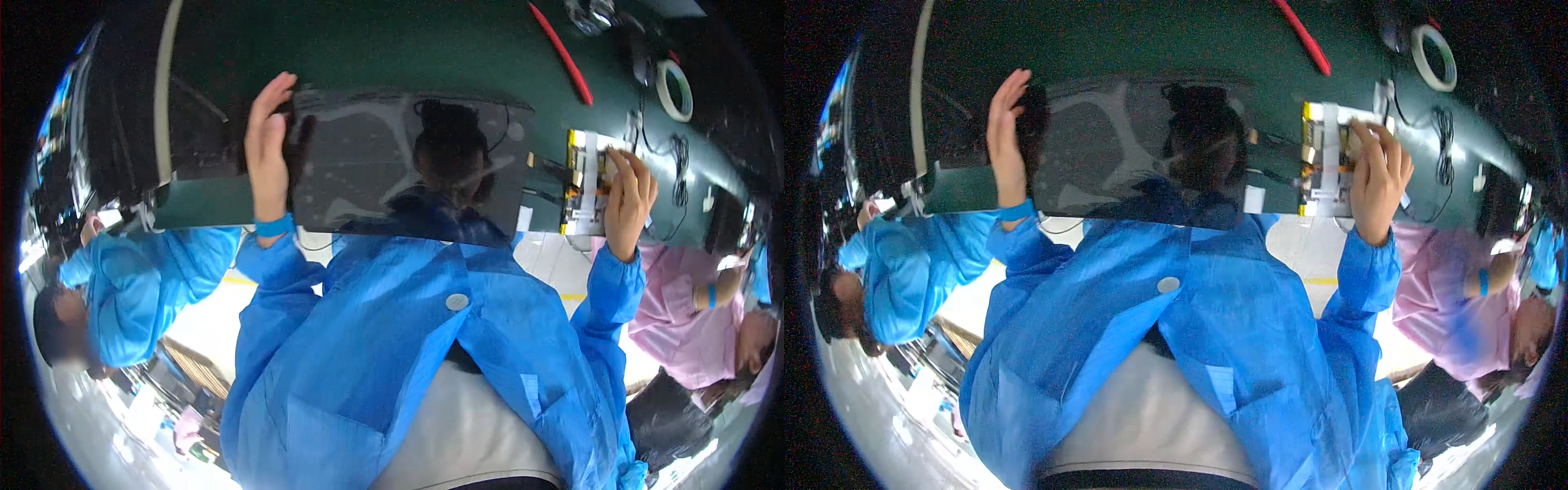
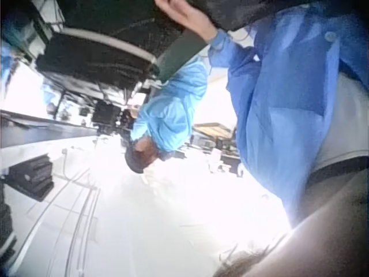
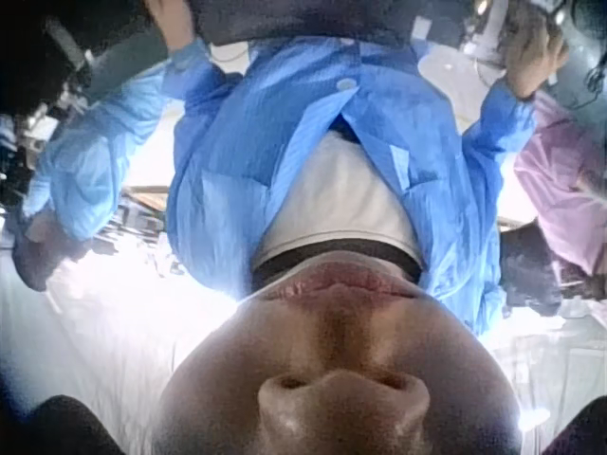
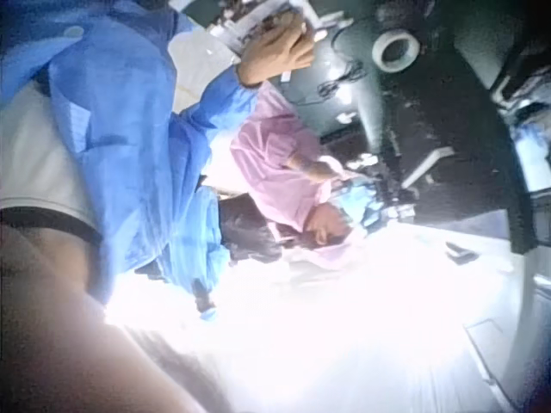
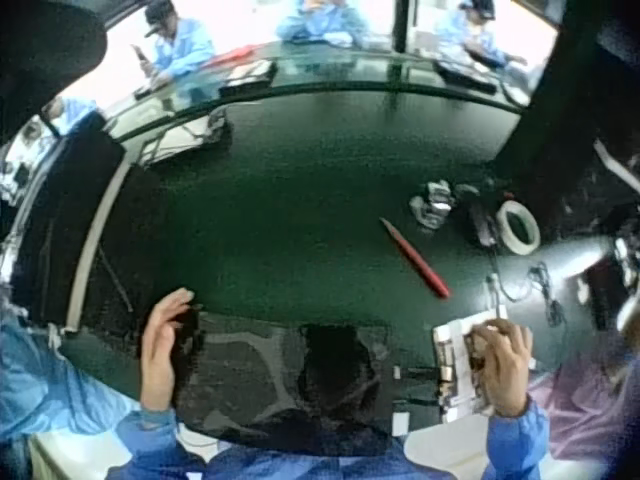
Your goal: The person connects tablet screens to a test board, tests the touchscreens by tapping the display interfaces, and disconnects them. The person then connects ribbon cables to tablet frames, marks components with a pen, and stacks the frames.
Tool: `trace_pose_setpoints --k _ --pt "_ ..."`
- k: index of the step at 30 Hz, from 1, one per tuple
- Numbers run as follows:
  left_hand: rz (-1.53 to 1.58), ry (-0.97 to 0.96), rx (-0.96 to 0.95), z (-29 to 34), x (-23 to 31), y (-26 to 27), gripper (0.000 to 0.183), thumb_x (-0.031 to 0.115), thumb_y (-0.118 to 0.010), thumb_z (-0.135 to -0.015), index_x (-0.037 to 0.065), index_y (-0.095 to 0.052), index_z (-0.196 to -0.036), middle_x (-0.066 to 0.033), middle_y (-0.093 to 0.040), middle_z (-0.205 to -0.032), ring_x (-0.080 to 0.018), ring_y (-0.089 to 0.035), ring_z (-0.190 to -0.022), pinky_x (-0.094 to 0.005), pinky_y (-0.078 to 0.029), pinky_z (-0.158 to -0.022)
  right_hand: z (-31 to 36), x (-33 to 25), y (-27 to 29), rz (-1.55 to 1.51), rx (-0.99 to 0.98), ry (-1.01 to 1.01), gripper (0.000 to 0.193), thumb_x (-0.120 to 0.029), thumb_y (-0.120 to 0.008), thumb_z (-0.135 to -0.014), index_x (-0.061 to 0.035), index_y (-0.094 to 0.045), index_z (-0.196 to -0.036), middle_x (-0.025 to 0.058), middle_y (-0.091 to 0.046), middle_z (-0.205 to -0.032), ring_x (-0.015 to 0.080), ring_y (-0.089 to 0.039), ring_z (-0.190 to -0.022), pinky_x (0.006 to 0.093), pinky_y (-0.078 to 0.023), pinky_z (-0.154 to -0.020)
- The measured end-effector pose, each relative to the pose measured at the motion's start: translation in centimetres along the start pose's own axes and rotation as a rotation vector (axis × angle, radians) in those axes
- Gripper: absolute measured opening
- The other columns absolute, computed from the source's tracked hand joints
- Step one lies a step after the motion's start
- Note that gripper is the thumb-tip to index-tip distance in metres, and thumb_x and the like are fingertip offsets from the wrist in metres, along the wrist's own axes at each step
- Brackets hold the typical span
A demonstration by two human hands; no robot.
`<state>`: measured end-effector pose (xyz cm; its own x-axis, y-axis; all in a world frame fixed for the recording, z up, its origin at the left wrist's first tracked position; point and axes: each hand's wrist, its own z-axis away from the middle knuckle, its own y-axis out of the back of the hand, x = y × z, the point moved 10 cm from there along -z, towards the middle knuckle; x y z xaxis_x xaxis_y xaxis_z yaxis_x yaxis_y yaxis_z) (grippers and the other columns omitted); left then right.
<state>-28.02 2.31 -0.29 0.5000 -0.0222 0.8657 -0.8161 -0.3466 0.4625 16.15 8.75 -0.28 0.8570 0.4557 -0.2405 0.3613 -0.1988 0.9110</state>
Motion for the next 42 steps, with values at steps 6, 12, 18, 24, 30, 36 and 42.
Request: trace_pose_setpoints --k 6,12,18,24,30,36,42 --pt "0.133 -0.01 0.037 -0.4 0.0 0.7 0.044 0.031 -0.041 -0.095 0.0 -0.054 -0.123 -0.0131 -0.062 -0.116 -0.0221 -0.054 -0.112 -0.0315 -0.036 -0.099 -0.3 -0.2 -0.3 0.007 -0.043 -0.041 0.037 -0.001 -0.052 -0.083 -0.0156 -0.064 -0.114 0.0059 -0.059 -0.114 0.0248 -0.052 -0.105 0.0375 -0.036 -0.094" --pt "0.144 -0.024 0.048 -0.3 -0.1 -0.1 0.044 0.033 -0.034 -0.098 0.002 -0.057 -0.121 -0.0132 -0.063 -0.113 -0.0237 -0.057 -0.107 -0.0319 -0.039 -0.095 0.0 -0.4 0.2 0.004 0.012 -0.002 0.033 -0.003 -0.05 -0.086 -0.0146 -0.064 -0.114 0.0073 -0.059 -0.114 0.026 -0.054 -0.103 0.0372 -0.037 -0.092" --pt "0.019 -0.041 0.017 0.3 -1.0 0.0 0.046 0.036 -0.031 -0.099 0.005 -0.061 -0.113 -0.0119 -0.062 -0.112 -0.0238 -0.057 -0.105 -0.0305 -0.039 -0.094 0.0 -0.6 0.2 0.024 0.036 0.026 0.029 -0.007 -0.05 -0.088 -0.0117 -0.064 -0.113 0.0103 -0.059 -0.112 0.0282 -0.054 -0.1 0.0375 -0.04 -0.09" --pt "-0.036 -0.05 0.005 0.0 -0.5 0.5 0.043 0.036 -0.035 -0.098 0.006 -0.061 -0.116 -0.0115 -0.061 -0.117 -0.0234 -0.056 -0.111 -0.03 -0.038 -0.097 -0.1 -0.6 0.2 0.007 0.048 0.048 0.026 -0.012 -0.054 -0.088 -0.0109 -0.063 -0.113 0.0107 -0.058 -0.113 0.0289 -0.053 -0.101 0.0385 -0.038 -0.091" --pt "-0.179 -0.114 0.112 2.6 4.5 3.0 0.034 0.029 -0.05 -0.093 0.006 -0.063 -0.114 -0.0115 -0.062 -0.117 -0.0257 -0.057 -0.109 -0.0345 -0.04 -0.096 -0.1 -0.6 0.1 0.016 0.023 0.055 0.027 -0.014 -0.055 -0.088 -0.0103 -0.063 -0.114 0.0111 -0.058 -0.113 0.0283 -0.053 -0.104 0.0381 -0.038 -0.092" --pt "-0.339 -0.591 -0.241 7.8 13.0 -6.1 0.032 0.022 -0.071 -0.069 0.011 -0.066 -0.098 -0.0031 -0.062 -0.096 -0.0218 -0.06 -0.086 -0.0355 -0.046 -0.075 0.3 -0.3 1.4 -0.02 0.126 0.017 0.03 -0.011 -0.055 -0.086 -0.0099 -0.063 -0.115 0.0119 -0.06 -0.114 0.027 -0.055 -0.104 0.0368 -0.038 -0.092" --pt "-0.351 -0.758 -0.377 10.2 15.9 -13.0 0.041 0.03 -0.072 -0.066 0.009 -0.066 -0.1 -0.0035 -0.059 -0.106 -0.0176 -0.057 -0.096 -0.035 -0.042 -0.087 1.0 -1.2 3.6 -0.073 0.252 0.028 0.029 -0.007 -0.056 -0.085 -0.0074 -0.064 -0.112 0.0121 -0.062 -0.111 0.0261 -0.057 -0.104 0.0356 -0.041 -0.092"
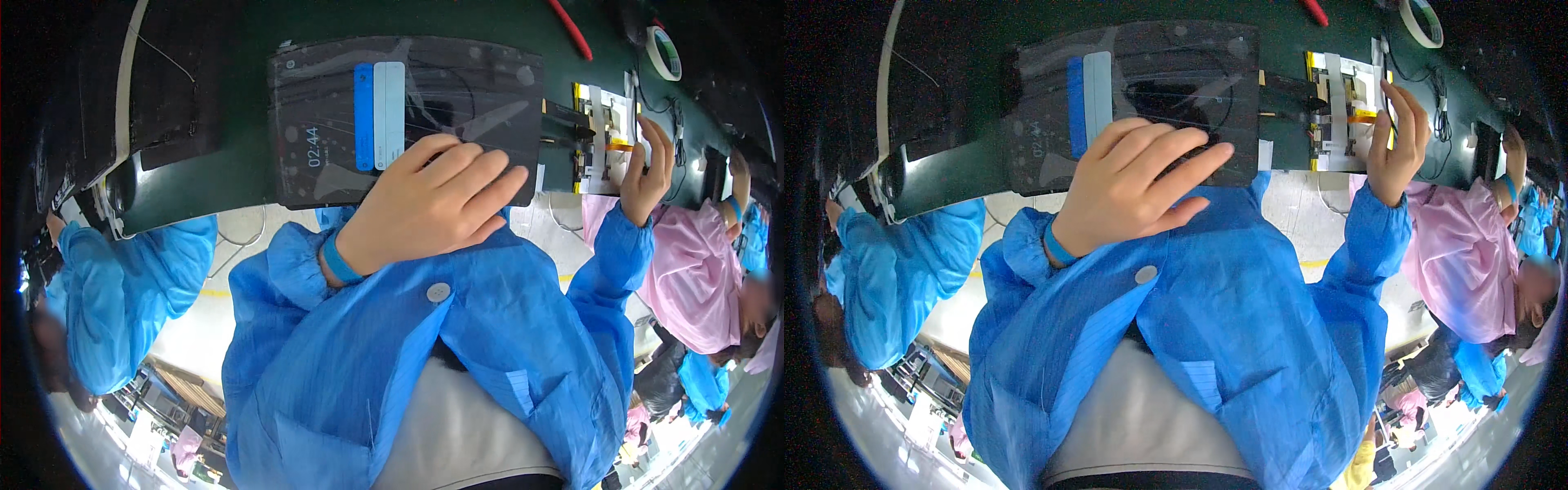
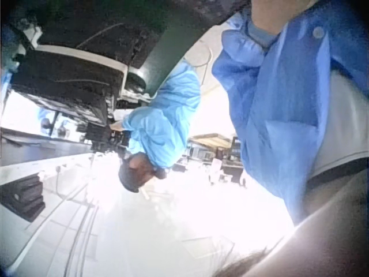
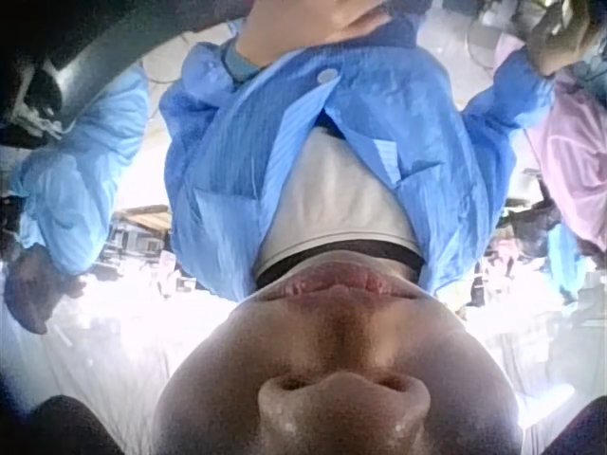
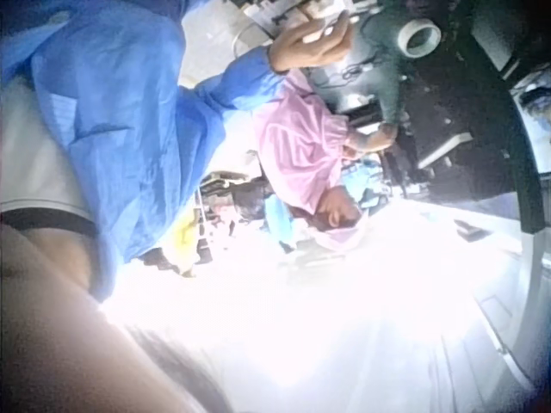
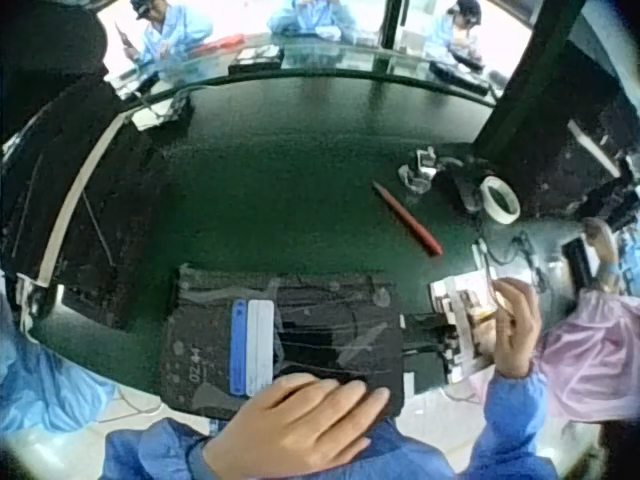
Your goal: The person connects tablet screens to a test board, tests the touchscreens by tapping the display interfaces, and disconnects them. The person then connects ribbon cables to tablet frames, marks components with a pen, and stacks the frames.
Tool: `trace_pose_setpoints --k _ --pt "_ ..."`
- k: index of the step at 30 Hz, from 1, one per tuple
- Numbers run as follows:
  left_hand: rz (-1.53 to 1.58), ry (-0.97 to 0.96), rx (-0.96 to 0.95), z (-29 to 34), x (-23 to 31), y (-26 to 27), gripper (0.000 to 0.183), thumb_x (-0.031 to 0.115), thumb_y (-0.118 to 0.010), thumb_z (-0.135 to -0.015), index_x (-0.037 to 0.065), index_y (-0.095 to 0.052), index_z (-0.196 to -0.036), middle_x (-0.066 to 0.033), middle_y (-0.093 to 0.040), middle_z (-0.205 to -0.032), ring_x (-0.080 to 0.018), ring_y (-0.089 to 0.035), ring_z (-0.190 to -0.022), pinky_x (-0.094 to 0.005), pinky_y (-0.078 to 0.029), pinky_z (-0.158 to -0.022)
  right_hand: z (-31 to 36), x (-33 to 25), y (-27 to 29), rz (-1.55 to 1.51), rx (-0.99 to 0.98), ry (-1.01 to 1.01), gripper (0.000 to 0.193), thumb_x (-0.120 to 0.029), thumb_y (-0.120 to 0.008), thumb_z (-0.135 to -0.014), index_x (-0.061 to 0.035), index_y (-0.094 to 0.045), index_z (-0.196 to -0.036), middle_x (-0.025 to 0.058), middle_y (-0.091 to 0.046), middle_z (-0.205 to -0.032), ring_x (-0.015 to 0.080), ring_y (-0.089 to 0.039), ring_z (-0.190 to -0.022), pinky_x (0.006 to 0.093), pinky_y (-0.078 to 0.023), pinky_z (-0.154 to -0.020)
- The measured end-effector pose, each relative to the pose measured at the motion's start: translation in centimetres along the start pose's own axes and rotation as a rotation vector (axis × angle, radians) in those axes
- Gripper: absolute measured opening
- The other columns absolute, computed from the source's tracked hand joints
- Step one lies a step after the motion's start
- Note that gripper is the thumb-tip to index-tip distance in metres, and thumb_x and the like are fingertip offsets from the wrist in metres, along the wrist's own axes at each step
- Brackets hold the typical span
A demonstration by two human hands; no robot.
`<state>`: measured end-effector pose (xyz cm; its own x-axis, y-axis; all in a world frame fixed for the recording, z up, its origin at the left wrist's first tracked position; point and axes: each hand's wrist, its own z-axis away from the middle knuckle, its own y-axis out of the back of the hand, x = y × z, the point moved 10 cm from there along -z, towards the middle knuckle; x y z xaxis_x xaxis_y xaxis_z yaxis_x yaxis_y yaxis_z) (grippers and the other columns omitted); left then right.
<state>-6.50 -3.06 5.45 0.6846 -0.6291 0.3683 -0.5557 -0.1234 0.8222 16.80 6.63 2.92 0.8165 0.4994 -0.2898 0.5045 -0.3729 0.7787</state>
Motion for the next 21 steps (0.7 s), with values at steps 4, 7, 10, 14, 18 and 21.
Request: trace_pose_setpoints --k 4,7,10,14,18,21 --pt "-0.073 0.06 -0.111 0.5 -1.7 -0.3 0.044 0.037 -0.071 -0.066 0.009 -0.066 -0.1 -0.0045 -0.059 -0.112 -0.0191 -0.055 -0.104 -0.0383 -0.039 -0.097 0.4 -1.0 1.4 0.031 0.005 -0.005 0.026 -0.004 -0.056 -0.086 -0.0043 -0.064 -0.111 0.0139 -0.062 -0.111 0.0268 -0.058 -0.104 0.0362 -0.043 -0.091" --pt "-0.233 0.235 -0.001 3.8 -5.0 4.0 0.038 0.034 -0.067 -0.072 0.011 -0.067 -0.102 -0.0057 -0.06 -0.115 -0.0223 -0.055 -0.106 -0.041 -0.038 -0.097 0.6 -2.0 2.5 0.009 0.04 0.001 0.024 -0.004 -0.055 -0.087 -0.0013 -0.063 -0.11 0.0155 -0.062 -0.112 0.0279 -0.058 -0.106 0.0377 -0.043 -0.093" --pt "-0.255 0.486 0.276 8.5 -8.4 8.3 0.03 0.022 -0.058 -0.082 0.012 -0.065 -0.11 -0.009 -0.057 -0.119 -0.0266 -0.053 -0.109 -0.0398 -0.039 -0.095 1.0 -3.6 3.1 -0.067 0.077 -0.012 0.025 -0.014 -0.054 -0.092 0.0002 -0.063 -0.11 0.0158 -0.062 -0.112 0.0267 -0.058 -0.106 0.0375 -0.043 -0.093" --pt "0.089 0.698 0.445 13.0 -11.5 7.7 0.052 0.007 -0.049 -0.079 0.004 -0.047 -0.131 -0.0167 -0.047 -0.133 -0.0317 -0.046 -0.121 -0.039 -0.033 -0.104 1.7 -7.7 2.0 -0.214 0.061 0.067 0.029 -0.018 -0.052 -0.093 0.0048 -0.061 -0.11 0.0192 -0.06 -0.112 0.0292 -0.057 -0.107 0.0388 -0.043 -0.094" --pt "0.336 0.708 0.496 14.0 -11.1 5.8 0.062 0.001 -0.048 -0.075 0.001 -0.038 -0.136 -0.0176 -0.042 -0.138 -0.0318 -0.042 -0.127 -0.0371 -0.029 -0.108 2.6 -11.5 0.4 -0.278 0.002 0.109 0.027 -0.012 -0.054 -0.089 0.0048 -0.062 -0.109 0.0208 -0.059 -0.113 0.0292 -0.057 -0.106 0.0381 -0.044 -0.093" --pt "0.34 0.711 0.498 14.0 -10.9 5.6 0.063 0.001 -0.048 -0.075 0.001 -0.036 -0.137 -0.0179 -0.041 -0.139 -0.0305 -0.041 -0.127 -0.0361 -0.028 -0.109 2.9 -12.4 -0.5 -0.315 -0.029 0.062 0.026 -0.009 -0.055 -0.086 0.0047 -0.062 -0.106 0.0212 -0.06 -0.11 0.0294 -0.059 -0.101 0.038 -0.047 -0.089"
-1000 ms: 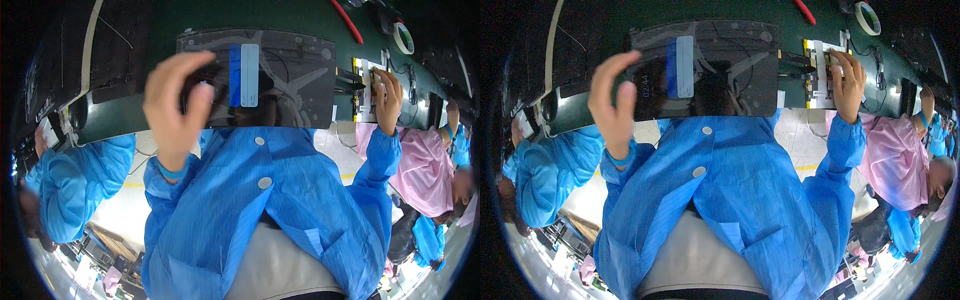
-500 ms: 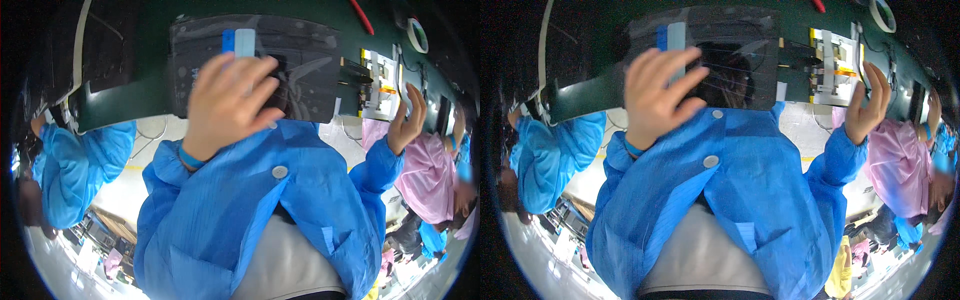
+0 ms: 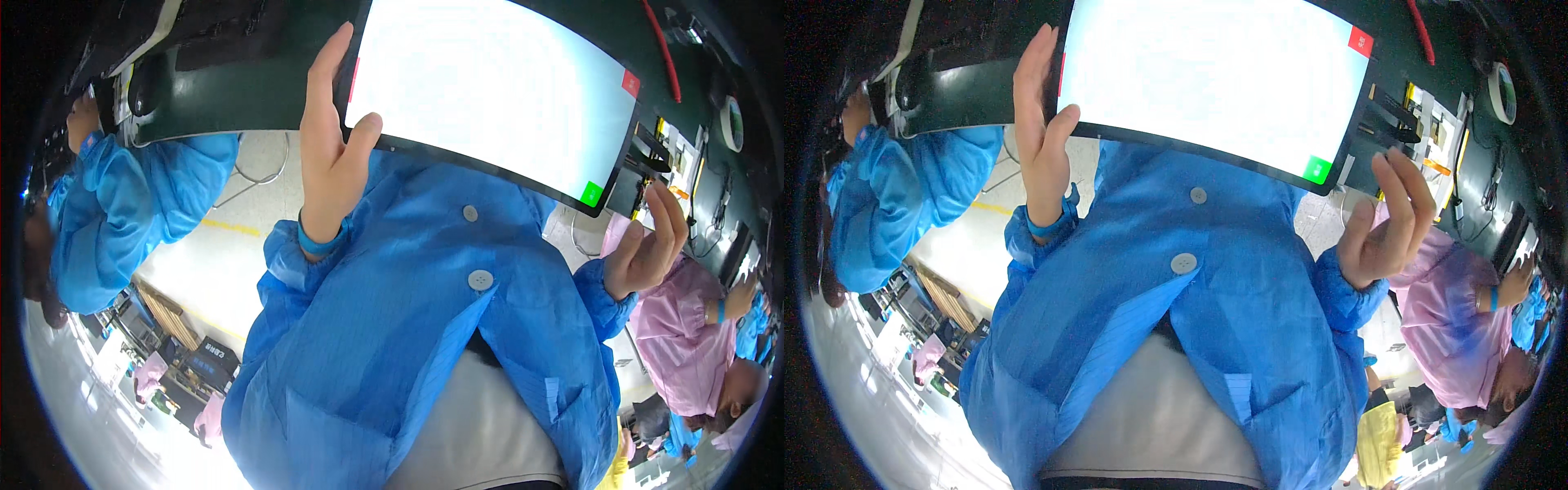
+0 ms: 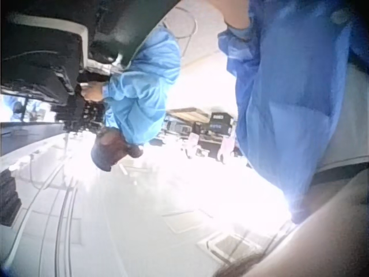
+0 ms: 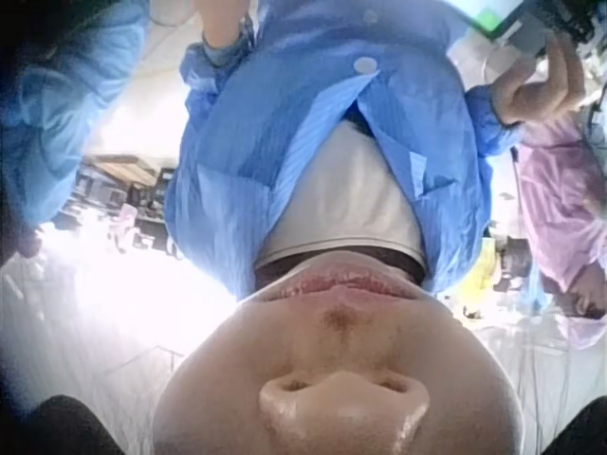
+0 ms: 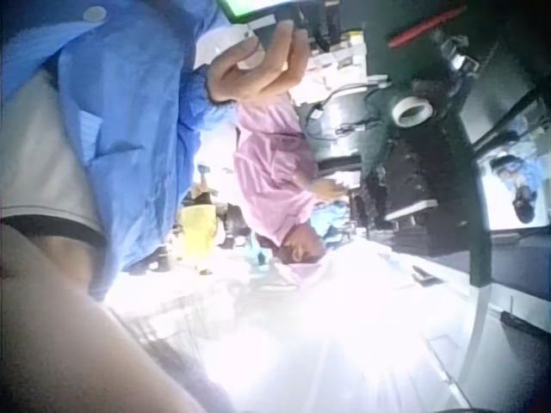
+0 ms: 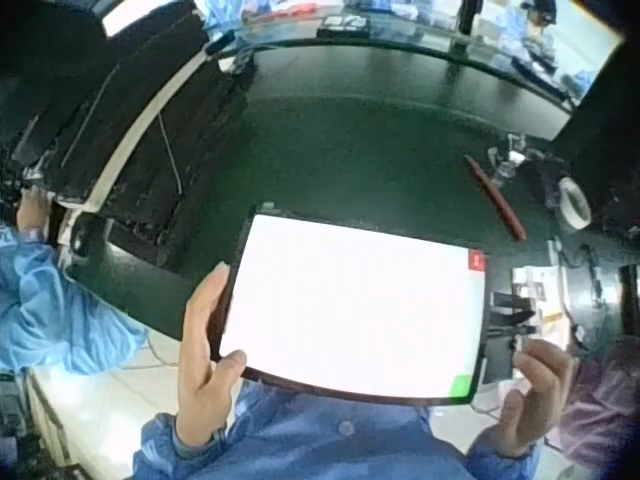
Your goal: The person connects tablet screens to a test board, tests the touchscreens by tapping the display interfaces, and disconnects them. The person then connects ribbon cables to tablet frames, marks components with a pen, and stacks the frames.
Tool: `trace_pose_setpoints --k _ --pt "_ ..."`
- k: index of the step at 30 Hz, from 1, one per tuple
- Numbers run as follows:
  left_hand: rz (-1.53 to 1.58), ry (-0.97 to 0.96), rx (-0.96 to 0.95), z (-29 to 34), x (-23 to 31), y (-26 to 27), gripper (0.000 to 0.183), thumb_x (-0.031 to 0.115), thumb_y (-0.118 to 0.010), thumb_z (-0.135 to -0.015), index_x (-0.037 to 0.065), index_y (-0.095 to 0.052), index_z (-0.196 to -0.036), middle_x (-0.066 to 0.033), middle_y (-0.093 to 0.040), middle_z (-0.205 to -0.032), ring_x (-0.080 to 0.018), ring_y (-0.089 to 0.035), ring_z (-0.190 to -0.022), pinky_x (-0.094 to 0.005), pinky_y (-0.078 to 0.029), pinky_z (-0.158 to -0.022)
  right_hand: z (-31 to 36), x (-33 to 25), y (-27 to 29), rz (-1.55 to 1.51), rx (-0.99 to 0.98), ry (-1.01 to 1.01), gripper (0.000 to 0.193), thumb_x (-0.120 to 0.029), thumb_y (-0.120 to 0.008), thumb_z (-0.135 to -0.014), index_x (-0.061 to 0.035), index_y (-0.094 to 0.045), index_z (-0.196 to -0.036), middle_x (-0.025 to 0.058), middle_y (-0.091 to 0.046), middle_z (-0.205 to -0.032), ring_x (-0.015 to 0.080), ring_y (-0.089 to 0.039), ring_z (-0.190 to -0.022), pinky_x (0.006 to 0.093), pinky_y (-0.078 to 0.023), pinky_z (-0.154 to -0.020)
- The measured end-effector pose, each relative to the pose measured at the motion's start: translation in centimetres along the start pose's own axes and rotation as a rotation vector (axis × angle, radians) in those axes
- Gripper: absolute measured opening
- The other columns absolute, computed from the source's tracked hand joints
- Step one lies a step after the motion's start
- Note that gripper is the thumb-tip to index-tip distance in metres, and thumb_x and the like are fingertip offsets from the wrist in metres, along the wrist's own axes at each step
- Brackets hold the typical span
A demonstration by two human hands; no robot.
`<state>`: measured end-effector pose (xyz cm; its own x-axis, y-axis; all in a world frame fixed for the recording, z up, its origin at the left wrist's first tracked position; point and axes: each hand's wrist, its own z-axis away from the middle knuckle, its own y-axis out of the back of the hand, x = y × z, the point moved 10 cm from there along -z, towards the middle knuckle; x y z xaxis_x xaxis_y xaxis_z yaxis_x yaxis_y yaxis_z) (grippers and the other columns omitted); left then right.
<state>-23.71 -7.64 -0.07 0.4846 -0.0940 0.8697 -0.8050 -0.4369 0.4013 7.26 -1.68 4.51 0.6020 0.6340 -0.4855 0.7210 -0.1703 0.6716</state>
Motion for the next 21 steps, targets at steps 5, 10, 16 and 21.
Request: trace_pose_setpoints --k 5,10,16,21 --pt "0.025 0.043 -0.011 -1.3 -1.0 1.0 0.056 0.002 -0.048 -0.078 0.0 -0.04 -0.134 -0.017 -0.043 -0.138 -0.0294 -0.044 -0.125 -0.0379 -0.031 -0.107 0.2 -0.7 -0.7 -0.158 0.016 -0.027 0.019 -0.003 -0.058 -0.08 0.0024 -0.055 -0.097 0.0213 -0.063 -0.104 0.0297 -0.061 -0.095 0.036 -0.047 -0.084" --pt "-0.268 0.077 -0.112 -7.2 -3.1 1.4 0.039 0.021 -0.049 -0.091 0.013 -0.052 -0.129 -0.0123 -0.054 -0.127 -0.025 -0.055 -0.11 -0.0355 -0.043 -0.093 -0.4 -0.2 -1.8 -0.176 -0.074 -0.206 0.031 0.006 -0.062 -0.072 0.0001 -0.051 -0.1 0.0208 -0.062 -0.104 0.0293 -0.062 -0.093 0.0364 -0.047 -0.084" --pt "-0.347 -0.103 -0.205 -12.5 -1.6 -0.1 0.02 0.02 -0.055 -0.091 0.007 -0.068 -0.101 -0.0089 -0.066 -0.108 -0.0208 -0.062 -0.099 -0.0343 -0.045 -0.092 -1.4 -1.8 -2.1 -0.141 -0.047 -0.206 0.035 0.01 -0.062 -0.069 0.0006 -0.054 -0.102 0.0187 -0.062 -0.105 0.0243 -0.063 -0.085 0.0308 -0.05 -0.075" --pt "-0.28 -0.075 -0.17 -12.0 -0.8 -0.5 0.013 0.014 -0.062 -0.086 0.007 -0.068 -0.095 -0.0077 -0.069 -0.102 -0.0212 -0.064 -0.095 -0.0333 -0.049 -0.085 -2.1 -1.7 -2.0 -0.056 -0.03 -0.248 0.038 0.012 -0.061 -0.068 0.0013 -0.055 -0.104 0.0177 -0.062 -0.105 0.0224 -0.062 -0.082 0.03 -0.05 -0.074"
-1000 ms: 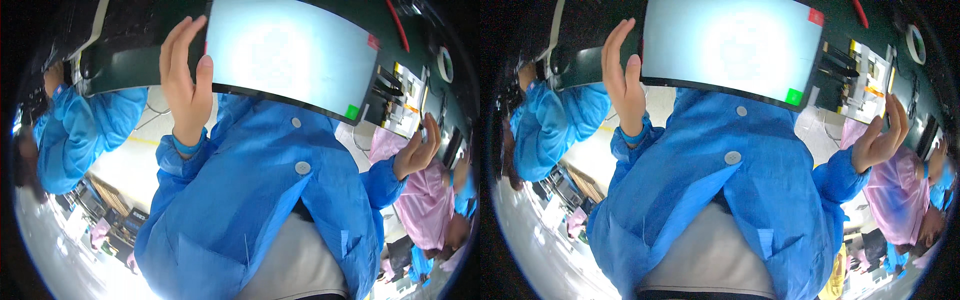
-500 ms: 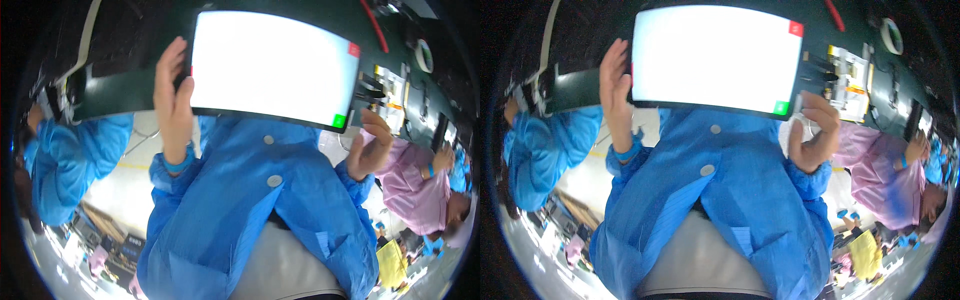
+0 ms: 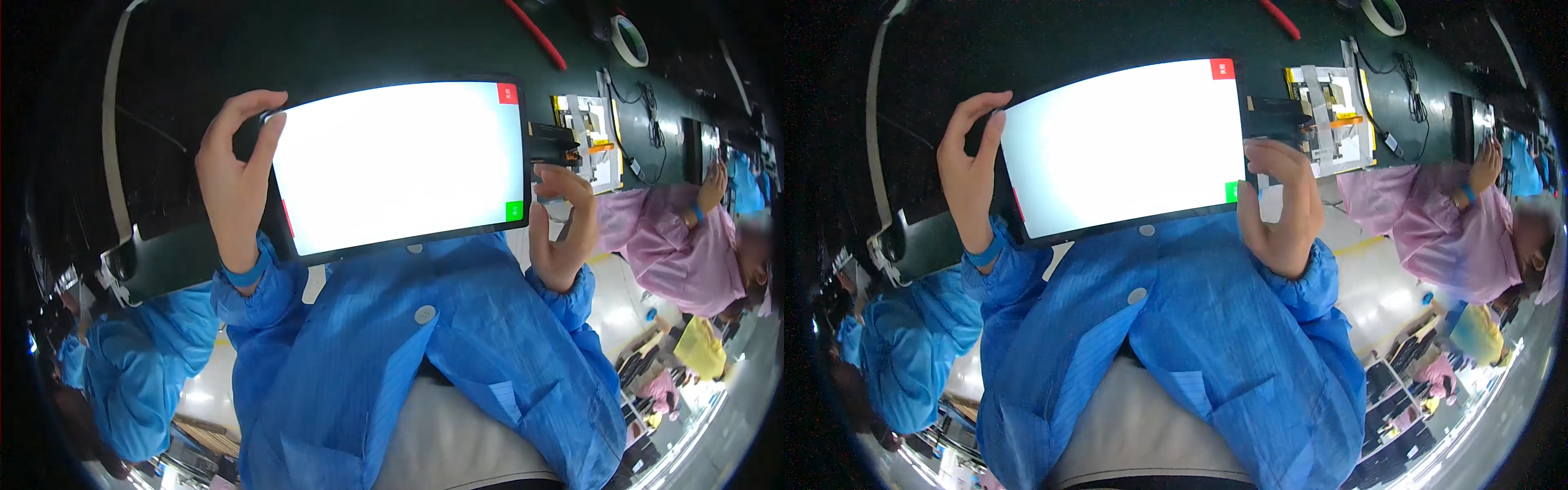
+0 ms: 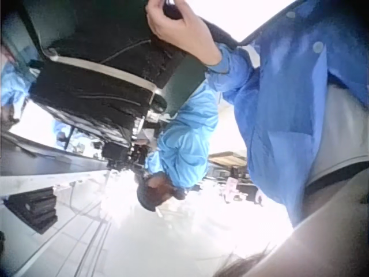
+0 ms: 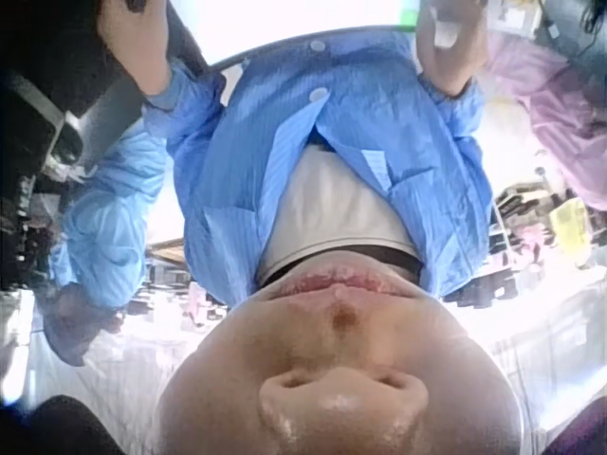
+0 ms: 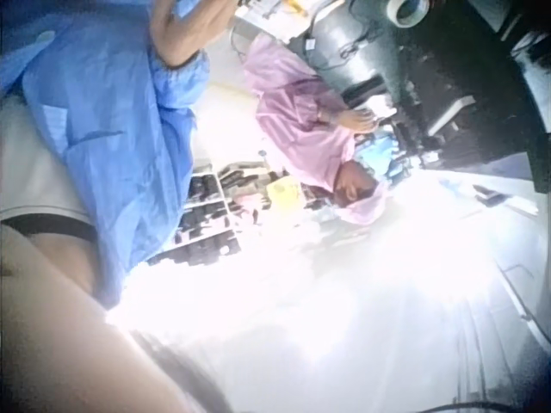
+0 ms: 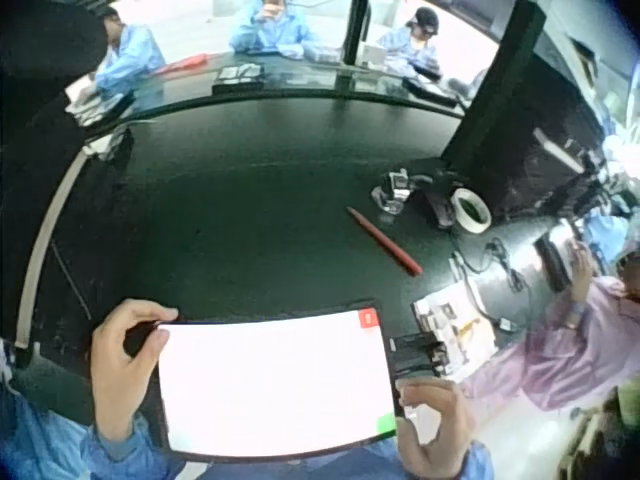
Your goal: The person connects tablet screens to a test board, tests the touchscreens by tapping the display interfaces, and disconnects them. The person then connects ribbon cables to tablet frames, marks components with a pen, and stacks the frames.
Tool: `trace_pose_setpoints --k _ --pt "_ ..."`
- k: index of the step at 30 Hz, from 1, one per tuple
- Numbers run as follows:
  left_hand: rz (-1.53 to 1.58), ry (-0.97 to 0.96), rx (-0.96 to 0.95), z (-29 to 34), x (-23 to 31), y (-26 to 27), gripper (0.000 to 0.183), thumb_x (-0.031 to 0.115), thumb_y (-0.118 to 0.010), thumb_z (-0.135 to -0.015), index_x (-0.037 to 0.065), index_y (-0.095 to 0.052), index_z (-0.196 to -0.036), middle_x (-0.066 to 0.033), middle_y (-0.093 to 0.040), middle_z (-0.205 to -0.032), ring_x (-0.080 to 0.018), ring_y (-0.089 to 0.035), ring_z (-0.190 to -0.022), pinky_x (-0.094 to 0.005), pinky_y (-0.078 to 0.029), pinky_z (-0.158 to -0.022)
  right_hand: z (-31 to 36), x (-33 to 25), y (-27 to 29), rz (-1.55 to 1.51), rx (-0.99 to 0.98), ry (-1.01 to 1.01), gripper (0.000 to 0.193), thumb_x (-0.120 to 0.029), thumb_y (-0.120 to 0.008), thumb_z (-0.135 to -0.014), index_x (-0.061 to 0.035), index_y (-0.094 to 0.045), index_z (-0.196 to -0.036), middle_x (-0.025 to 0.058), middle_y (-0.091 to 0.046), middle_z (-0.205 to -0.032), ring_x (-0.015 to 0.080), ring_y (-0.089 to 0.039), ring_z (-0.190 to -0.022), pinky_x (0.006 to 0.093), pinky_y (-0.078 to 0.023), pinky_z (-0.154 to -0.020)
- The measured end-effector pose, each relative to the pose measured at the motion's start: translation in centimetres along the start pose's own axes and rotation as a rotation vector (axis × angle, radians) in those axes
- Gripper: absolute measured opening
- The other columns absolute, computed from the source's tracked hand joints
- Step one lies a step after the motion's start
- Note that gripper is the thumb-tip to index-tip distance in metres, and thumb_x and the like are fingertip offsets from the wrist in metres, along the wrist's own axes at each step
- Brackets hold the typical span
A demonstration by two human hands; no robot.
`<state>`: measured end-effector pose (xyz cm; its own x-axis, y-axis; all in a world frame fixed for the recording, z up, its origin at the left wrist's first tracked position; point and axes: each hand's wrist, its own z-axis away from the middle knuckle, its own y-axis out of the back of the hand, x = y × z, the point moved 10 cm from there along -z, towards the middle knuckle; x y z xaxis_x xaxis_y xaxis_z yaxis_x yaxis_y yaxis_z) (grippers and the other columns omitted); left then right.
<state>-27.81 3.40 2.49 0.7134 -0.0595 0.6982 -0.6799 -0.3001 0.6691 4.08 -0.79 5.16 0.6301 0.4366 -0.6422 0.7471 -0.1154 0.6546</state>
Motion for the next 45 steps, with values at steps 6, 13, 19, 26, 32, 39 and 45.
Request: trace_pose_setpoints --k 6,13,19,26,32,39,45 --pt "0.2 0.045 -0.095 0.7 2.1 0.2 0.018 0.005 -0.066 -0.082 0.005 -0.065 -0.1 -0.0057 -0.068 -0.09 -0.0191 -0.063 -0.084 -0.0332 -0.05 -0.081 -1.8 0.1 -0.1 0.039 -0.015 -0.025 0.043 0.012 -0.061 -0.069 0.001 -0.055 -0.11 0.016 -0.06 -0.109 0.0248 -0.062 -0.087 0.0315 -0.051 -0.075" --pt "0.591 -0.538 -0.82 6.1 7.0 1.0 0.007 0.021 -0.072 -0.074 0.02 -0.071 -0.08 -0.0014 -0.066 -0.087 -0.0196 -0.061 -0.079 -0.0356 -0.049 -0.07 -3.6 0.4 -0.2 0.221 -0.002 0.019 0.051 0.003 -0.062 -0.07 -0.001 -0.053 -0.12 0.0172 -0.053 -0.122 0.0305 -0.053 -0.107 0.0386 -0.044 -0.089" --pt "0.525 -0.436 -0.219 3.4 0.3 2.9 0.011 0.018 -0.055 -0.091 0.007 -0.056 -0.091 -0.0064 -0.057 -0.08 -0.0183 -0.055 -0.072 -0.0333 -0.046 -0.069 -4.1 -1.6 0.7 0.279 -0.033 0.152 0.018 -0.002 -0.065 -0.071 -0.0057 -0.061 -0.089 0.0103 -0.059 -0.109 0.0238 -0.058 -0.097 0.0384 -0.043 -0.092" --pt "0.41 0.153 -0.032 4.4 -2.9 1.6 0.039 0.013 -0.036 -0.097 -0.003 -0.041 -0.133 -0.0214 -0.044 -0.136 -0.0299 -0.04 -0.13 -0.0399 -0.025 -0.113 0.8 -5.4 -1.2 -0.196 -0.339 0.362 0.011 -0.005 -0.07 -0.072 -0.0021 -0.066 -0.083 0.0097 -0.066 -0.085 0.0194 -0.064 -0.067 0.0282 -0.052 -0.06" --pt "0.885 0.251 -0.001 4.9 -4.9 -2.0 0.05 0.021 -0.027 -0.093 -0.009 -0.044 -0.129 -0.0275 -0.037 -0.139 -0.0336 -0.034 -0.133 -0.0406 -0.023 -0.114 3.0 -6.6 -4.7 -0.627 -0.467 0.37 0.017 -0.013 -0.07 -0.071 -0.0027 -0.064 -0.083 0.0085 -0.064 -0.085 0.018 -0.062 -0.066 0.0267 -0.051 -0.058" --pt "0.885 0.184 0.055 4.6 -6.1 -1.8 0.042 0.019 -0.031 -0.087 -0.002 -0.054 -0.115 -0.0242 -0.044 -0.134 -0.0356 -0.045 -0.124 -0.0491 -0.035 -0.107 3.0 -5.3 -5.3 -0.782 -0.542 0.257 0.021 -0.015 -0.071 -0.072 -0.0033 -0.059 -0.084 0.0078 -0.059 -0.086 0.0212 -0.06 -0.063 0.0321 -0.051 -0.058" --pt "0.557 0.138 0.161 4.5 -4.5 -1.7 0.025 0.014 -0.036 -0.09 -0.001 -0.056 -0.094 -0.0237 -0.049 -0.129 -0.0354 -0.05 -0.119 -0.0439 -0.045 -0.1 3.6 -5.0 -6.2 -0.83 -0.658 0.236 0.022 -0.011 -0.071 -0.075 0.0004 -0.062 -0.091 0.0107 -0.061 -0.095 0.0206 -0.063 -0.07 0.0287 -0.054 -0.062"
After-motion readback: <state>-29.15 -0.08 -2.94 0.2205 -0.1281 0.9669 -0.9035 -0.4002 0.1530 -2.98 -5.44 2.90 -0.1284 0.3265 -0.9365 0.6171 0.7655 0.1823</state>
